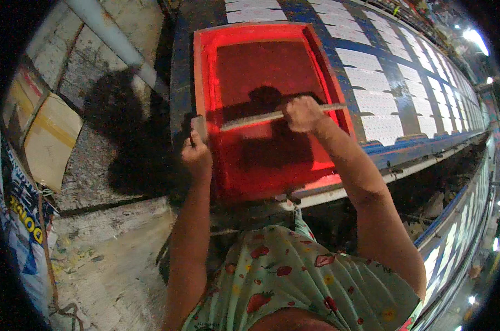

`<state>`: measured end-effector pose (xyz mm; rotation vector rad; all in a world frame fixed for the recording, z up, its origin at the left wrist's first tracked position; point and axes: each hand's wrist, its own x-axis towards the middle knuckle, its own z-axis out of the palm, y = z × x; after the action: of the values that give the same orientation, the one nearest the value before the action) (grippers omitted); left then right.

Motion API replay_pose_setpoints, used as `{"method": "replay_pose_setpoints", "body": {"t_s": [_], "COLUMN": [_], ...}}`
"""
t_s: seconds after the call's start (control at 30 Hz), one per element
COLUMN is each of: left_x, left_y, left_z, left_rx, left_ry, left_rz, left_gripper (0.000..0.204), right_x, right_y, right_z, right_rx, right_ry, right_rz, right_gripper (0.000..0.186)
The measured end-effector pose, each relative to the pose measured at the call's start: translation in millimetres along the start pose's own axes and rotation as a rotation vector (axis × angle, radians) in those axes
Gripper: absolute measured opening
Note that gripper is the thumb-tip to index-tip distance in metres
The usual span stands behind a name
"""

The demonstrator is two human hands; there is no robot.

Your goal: The person holds a red rectangular tray filled with red paste and uses a wooden squeegee to spread the paste evenly across the surface. The person repeatedly moves the squeegee back and forth to smooth the paste and then lifts the tray to inspect the surface.

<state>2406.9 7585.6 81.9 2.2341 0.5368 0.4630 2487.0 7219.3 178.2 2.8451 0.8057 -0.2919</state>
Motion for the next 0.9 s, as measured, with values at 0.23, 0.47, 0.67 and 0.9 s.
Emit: {"method": "replay_pose_setpoints", "body": {"t_s": [0.23,0.47,0.67,0.9], "left_x": [-8,-9,-4,30], "left_y": [26,39,17,-39], "left_z": [-10,-19,-12,16], "left_rx": [0.009,0.161,0.224,0.429], "left_ry": [0.007,-0.047,-0.035,0.032], "left_rz": [-0.179,-0.148,-0.051,-0.232], "left_gripper": [0.069,0.075,0.070,0.080], "right_x": [-134,-186,-202,-255], "right_y": [-84,-120,-110,2], "right_z": [28,39,27,49], "right_rx": [0.049,0.165,0.428,0.716], "right_ry": [0.047,0.221,0.261,0.542], "right_rz": [-0.011,-0.046,-0.144,-0.012], "right_gripper": [0.032,0.066,0.076,0.046]}}
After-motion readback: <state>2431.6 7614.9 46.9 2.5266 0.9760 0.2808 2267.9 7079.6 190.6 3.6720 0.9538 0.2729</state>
